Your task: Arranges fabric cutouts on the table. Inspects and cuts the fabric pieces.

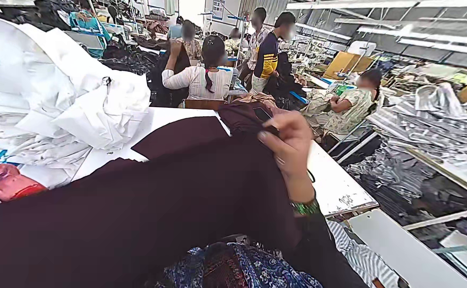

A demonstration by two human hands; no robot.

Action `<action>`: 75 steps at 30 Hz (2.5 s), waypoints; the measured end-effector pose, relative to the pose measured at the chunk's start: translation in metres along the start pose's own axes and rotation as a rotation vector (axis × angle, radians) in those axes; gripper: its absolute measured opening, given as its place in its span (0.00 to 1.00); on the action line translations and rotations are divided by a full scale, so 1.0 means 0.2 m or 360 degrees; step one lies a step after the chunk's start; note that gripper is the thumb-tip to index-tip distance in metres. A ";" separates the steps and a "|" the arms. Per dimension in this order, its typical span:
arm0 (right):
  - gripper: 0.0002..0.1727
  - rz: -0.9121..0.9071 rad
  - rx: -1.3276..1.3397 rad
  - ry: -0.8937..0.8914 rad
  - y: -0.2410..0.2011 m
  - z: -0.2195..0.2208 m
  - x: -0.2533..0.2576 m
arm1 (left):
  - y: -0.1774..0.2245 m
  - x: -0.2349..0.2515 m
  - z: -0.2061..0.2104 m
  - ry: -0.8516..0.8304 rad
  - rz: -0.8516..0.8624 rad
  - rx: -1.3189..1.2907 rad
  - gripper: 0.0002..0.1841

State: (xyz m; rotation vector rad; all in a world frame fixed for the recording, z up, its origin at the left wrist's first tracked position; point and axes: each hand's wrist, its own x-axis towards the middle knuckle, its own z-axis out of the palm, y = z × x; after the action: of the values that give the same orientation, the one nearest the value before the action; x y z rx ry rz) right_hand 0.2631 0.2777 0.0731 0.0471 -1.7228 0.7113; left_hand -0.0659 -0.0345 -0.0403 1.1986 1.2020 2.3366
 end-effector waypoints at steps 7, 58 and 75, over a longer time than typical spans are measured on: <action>0.12 -0.0350 -0.0881 -0.0370 0.07 0.47 0.08 | -0.15 0.15 0.45 0.0028 -0.0377 -0.0080 0.18; 0.21 0.1048 -0.0904 -0.0675 0.36 -0.40 -1.08 | -0.57 0.37 -0.34 0.1038 -0.0655 0.1507 0.33; 0.16 0.0913 -0.1213 -0.0649 0.55 -0.52 -1.26 | -1.10 -0.11 1.51 -0.1981 -0.0457 0.1239 0.21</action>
State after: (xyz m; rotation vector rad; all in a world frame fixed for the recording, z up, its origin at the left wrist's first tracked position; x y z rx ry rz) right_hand 0.3837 0.3331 -0.1903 -0.9126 -2.3336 0.4124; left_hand 0.1481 0.2604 -0.1240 1.9969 1.5213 0.5152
